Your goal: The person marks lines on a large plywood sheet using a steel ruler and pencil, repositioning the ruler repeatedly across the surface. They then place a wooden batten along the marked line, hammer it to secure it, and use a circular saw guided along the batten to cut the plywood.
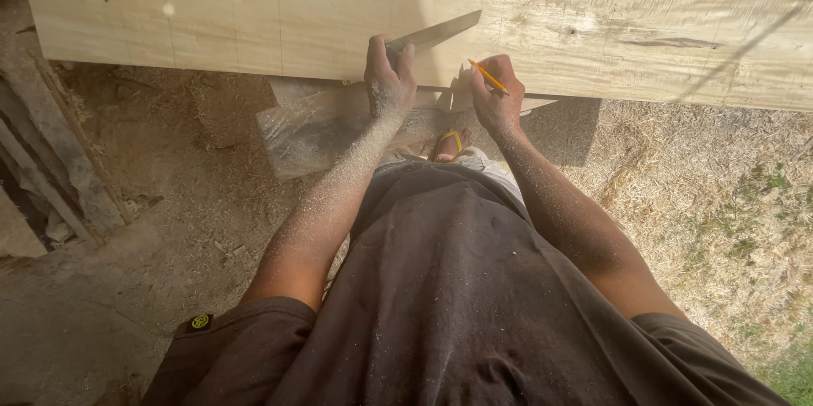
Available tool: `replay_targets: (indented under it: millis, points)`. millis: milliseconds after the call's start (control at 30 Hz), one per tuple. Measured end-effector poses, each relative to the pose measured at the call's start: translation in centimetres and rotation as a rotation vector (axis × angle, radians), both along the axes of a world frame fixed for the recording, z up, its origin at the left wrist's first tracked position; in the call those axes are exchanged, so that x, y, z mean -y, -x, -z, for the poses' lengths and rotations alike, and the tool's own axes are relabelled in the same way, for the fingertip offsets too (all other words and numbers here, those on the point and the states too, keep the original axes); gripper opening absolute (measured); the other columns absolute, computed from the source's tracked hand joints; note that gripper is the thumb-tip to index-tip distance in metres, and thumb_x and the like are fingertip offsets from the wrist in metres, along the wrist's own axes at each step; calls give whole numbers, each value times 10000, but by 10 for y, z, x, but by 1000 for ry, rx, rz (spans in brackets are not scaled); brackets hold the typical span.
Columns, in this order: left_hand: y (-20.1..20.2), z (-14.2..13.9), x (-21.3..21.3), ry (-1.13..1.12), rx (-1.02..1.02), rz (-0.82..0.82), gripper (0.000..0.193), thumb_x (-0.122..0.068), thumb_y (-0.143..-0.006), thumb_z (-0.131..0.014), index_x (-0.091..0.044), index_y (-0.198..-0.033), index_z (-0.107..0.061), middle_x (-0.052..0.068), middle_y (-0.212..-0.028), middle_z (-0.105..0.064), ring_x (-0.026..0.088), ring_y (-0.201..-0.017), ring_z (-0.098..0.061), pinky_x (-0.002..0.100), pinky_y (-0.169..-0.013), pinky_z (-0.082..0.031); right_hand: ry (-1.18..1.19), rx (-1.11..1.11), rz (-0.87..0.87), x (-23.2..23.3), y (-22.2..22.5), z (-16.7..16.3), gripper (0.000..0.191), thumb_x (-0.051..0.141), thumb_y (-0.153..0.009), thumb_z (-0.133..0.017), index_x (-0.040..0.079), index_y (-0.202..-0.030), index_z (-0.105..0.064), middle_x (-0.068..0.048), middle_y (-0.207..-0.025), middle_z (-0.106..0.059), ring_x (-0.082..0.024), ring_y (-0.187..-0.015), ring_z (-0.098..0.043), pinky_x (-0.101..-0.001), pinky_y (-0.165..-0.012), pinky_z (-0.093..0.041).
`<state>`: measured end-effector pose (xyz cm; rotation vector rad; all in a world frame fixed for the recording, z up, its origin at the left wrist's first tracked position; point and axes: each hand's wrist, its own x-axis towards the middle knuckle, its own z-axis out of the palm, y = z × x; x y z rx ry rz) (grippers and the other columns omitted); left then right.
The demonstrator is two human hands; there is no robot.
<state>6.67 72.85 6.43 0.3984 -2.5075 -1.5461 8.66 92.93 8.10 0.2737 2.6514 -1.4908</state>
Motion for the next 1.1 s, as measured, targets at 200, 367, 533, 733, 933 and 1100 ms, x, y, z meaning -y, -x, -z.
replay_targets:
  millis: [200, 367, 533, 733, 933, 1100]
  points:
    - [-58, -4, 12, 451, -434, 685, 615, -92, -963, -640, -108, -1543, -437, 116, -1264, -526, 272, -1118, -554, 441, -1001, -489, 147, 59, 94, -8, 1, 4, 207, 232, -1046, -644, 49, -1089, -558, -106, -947, -727, -162, -897, -739, -325, -797, -602]
    - [-61, 28, 10, 866, -256, 851, 703, -105, -992, -567, -26, -1637, -300, 187, -1492, -408, 303, -1158, -484, 478, -966, -436, 6, -10, 75, -15, 1, 5, 207, 222, -1049, -651, 50, -1137, -575, -118, -1001, -721, -186, -935, -735, -341, -810, -591]
    - [-35, 41, 0, 977, -64, 875, 842, -312, -928, -688, -151, -1653, -290, 128, -1582, -304, 313, -1322, -409, 517, -1115, -347, -7, 22, 43, -16, -6, 4, 206, 208, -1035, -648, 47, -1141, -578, -115, -999, -728, -195, -926, -731, -347, -817, -583]
    - [9, 23, 15, 867, 26, 959, 1062, -614, -676, -858, -424, -1578, -330, 104, -1657, -147, 350, -1532, -128, 652, -1228, -109, -12, -51, -141, -10, -10, 1, 162, 159, -1068, -627, 45, -1171, -575, -127, -1073, -721, -214, -1060, -736, -350, -874, -594]
    - [21, 22, 20, 782, 128, 1002, 1195, -645, -632, -881, -410, -1624, -257, 31, -1725, -11, 341, -1579, 0, 646, -1271, -19, 56, -69, -186, -3, -8, -11, 133, 116, -1054, -633, 49, -1166, -610, -134, -1099, -726, -228, -1077, -742, -364, -897, -589]
    - [22, 31, 25, 777, 82, 1007, 1228, -588, -653, -906, -368, -1653, -227, -42, -1736, -44, 335, -1580, 2, 634, -1277, -22, 45, -38, -216, 6, -4, -18, 175, 115, -1039, -651, 60, -1204, -636, -136, -1130, -738, -252, -1091, -745, -380, -904, -578]
